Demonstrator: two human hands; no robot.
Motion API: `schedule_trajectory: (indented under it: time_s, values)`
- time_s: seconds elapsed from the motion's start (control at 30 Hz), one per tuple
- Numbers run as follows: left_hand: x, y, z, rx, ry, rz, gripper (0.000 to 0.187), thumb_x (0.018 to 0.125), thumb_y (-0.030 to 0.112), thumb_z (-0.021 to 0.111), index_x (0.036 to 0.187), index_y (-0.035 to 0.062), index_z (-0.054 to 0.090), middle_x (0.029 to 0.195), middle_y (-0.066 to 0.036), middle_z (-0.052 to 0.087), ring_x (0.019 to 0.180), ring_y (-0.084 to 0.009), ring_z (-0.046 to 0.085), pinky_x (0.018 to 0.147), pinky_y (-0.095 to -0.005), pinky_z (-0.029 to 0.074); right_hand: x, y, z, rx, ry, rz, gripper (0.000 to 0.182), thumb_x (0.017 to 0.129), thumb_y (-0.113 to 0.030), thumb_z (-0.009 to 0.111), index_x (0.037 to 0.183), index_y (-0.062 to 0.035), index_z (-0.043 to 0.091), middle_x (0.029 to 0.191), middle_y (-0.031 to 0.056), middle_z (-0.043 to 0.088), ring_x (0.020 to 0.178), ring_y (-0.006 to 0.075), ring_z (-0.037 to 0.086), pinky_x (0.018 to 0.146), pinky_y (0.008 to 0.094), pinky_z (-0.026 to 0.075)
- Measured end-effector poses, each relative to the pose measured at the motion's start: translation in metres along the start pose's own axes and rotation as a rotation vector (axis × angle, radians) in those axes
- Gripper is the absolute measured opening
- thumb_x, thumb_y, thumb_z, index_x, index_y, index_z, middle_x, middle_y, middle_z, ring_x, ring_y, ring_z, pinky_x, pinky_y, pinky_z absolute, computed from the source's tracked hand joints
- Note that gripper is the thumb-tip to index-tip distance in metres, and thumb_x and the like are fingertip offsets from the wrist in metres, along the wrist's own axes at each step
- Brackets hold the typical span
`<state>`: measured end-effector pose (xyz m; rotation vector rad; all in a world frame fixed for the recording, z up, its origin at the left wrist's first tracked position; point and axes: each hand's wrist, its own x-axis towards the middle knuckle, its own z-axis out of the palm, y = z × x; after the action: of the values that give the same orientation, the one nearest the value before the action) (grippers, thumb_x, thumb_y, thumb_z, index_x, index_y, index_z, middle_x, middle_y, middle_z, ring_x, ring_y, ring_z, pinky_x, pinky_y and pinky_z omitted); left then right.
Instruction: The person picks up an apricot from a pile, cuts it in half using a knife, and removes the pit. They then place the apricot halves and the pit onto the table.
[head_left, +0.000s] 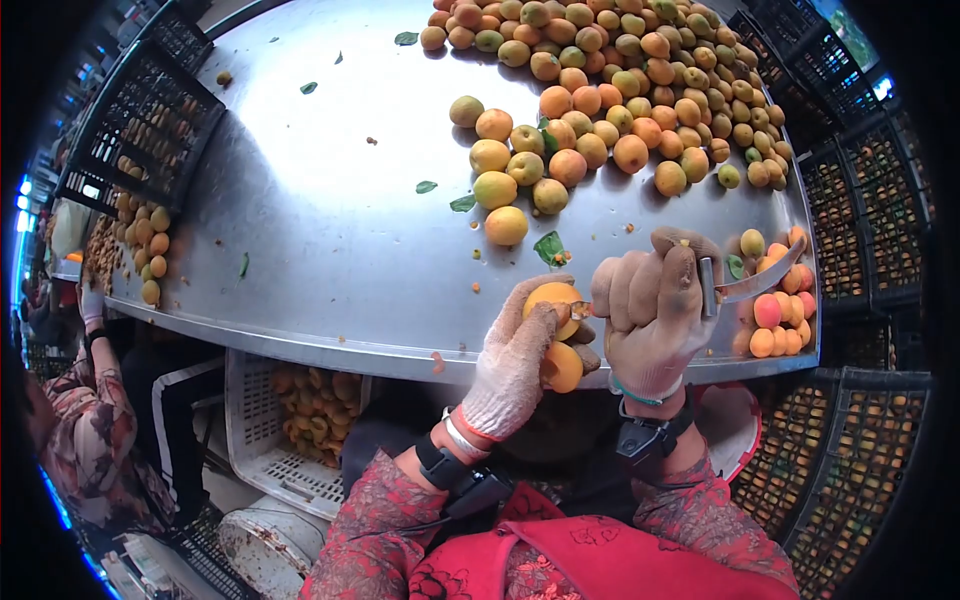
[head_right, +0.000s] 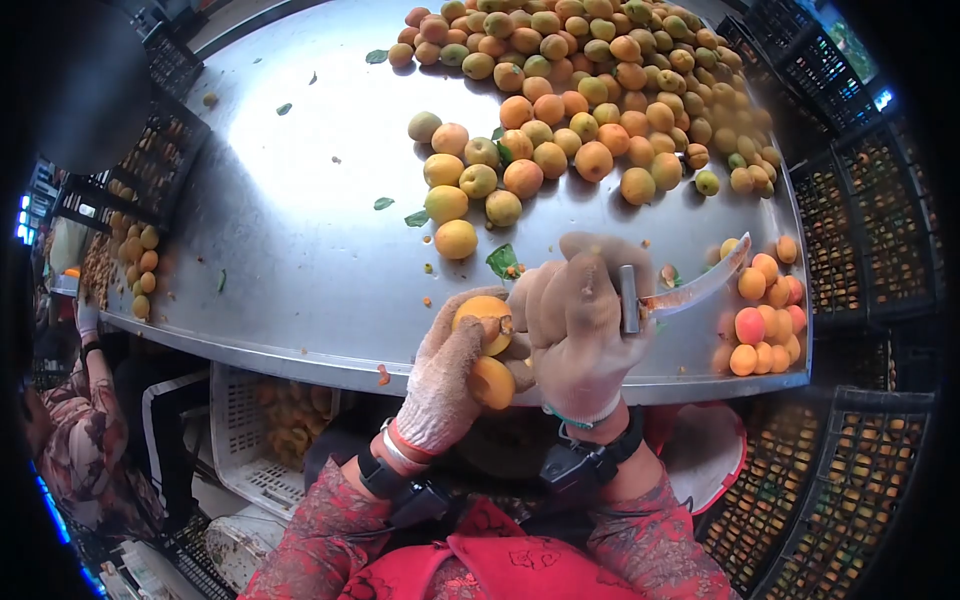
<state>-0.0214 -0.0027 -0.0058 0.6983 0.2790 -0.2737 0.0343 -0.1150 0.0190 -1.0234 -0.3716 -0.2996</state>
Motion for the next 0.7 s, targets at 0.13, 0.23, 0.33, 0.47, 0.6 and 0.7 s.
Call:
schedule_trajectory:
  time_s: [0.13,0.23,0.33,0.47,0.6,0.7]
  values:
    - [0.0,0.003,-0.003,0.035,-0.015,-0.034,0.036,0.102,0.023,0.044,0.131,0.003,0.045,0.118,-0.014,0.056,0.1,-0.0223,0.064,0.08,-0.0359,0.058,0.003,-0.002,-0.003,-0.406,0.022,-0.03,0.017,0.102,-0.016,0.05,0.108,-0.0007,0.051,0.057,-0.0031,0.032,0.043,0.0075,0.027,0.045,0.0295,0.033]
    - [0.0,0.008,-0.007,0.028,-0.064,-0.113,0.034,0.102,0.021,0.046,0.131,0.0035,0.046,0.115,-0.013,0.057,0.096,-0.0203,0.064,0.081,-0.0345,0.057,0.007,-0.005,-0.005,-0.01,0.115,0.144,0.017,0.103,-0.02,0.05,0.103,-0.0032,0.053,0.055,-0.0036,0.027,0.043,0.0081,0.027,0.043,0.0301,0.031]
    - [0.003,0.008,-0.005,0.377,-0.013,-0.057,0.049,0.093,0.018,0.066,0.134,0.0039,0.045,0.108,-0.011,0.061,0.089,-0.016,0.063,0.08,-0.0312,0.055,0.008,-0.004,-0.009,0.147,0.179,0.217,0.019,0.103,-0.024,0.051,0.1,-0.0055,0.054,0.053,-0.0044,0.024,0.042,0.0084,0.026,0.042,0.0304,0.029]
    - [-0.001,0.003,-0.002,0.77,0.03,0.392,0.06,0.081,0.007,0.076,0.134,0.0038,0.048,0.106,-0.009,0.064,0.093,-0.0128,0.061,0.085,-0.0288,0.051,0.006,-0.006,-0.005,0.109,0.187,0.224,0.02,0.102,-0.027,0.053,0.099,-0.0068,0.055,0.053,-0.0048,0.023,0.042,0.0084,0.024,0.043,0.0302,0.028]
    - [0.001,0.0,-0.01,0.822,-0.013,0.398,0.054,0.08,0.002,0.073,0.13,0.0041,0.053,0.103,-0.008,0.065,0.097,-0.0123,0.06,0.089,-0.0286,0.049,0.005,-0.007,-0.002,-0.003,0.146,0.221,0.023,0.102,-0.029,0.052,0.1,-0.006,0.054,0.055,-0.0051,0.022,0.043,0.0084,0.023,0.044,0.0302,0.028]
    - [-0.001,-0.001,-0.011,0.728,-0.034,0.311,0.049,0.081,0.001,0.071,0.127,0.0035,0.053,0.103,-0.007,0.064,0.089,-0.0108,0.061,0.082,-0.0274,0.051,0.008,-0.006,-0.002,0.049,0.286,0.353,0.027,0.103,-0.032,0.052,0.099,-0.0058,0.055,0.056,-0.007,0.018,0.043,0.0068,0.018,0.045,0.0286,0.024]
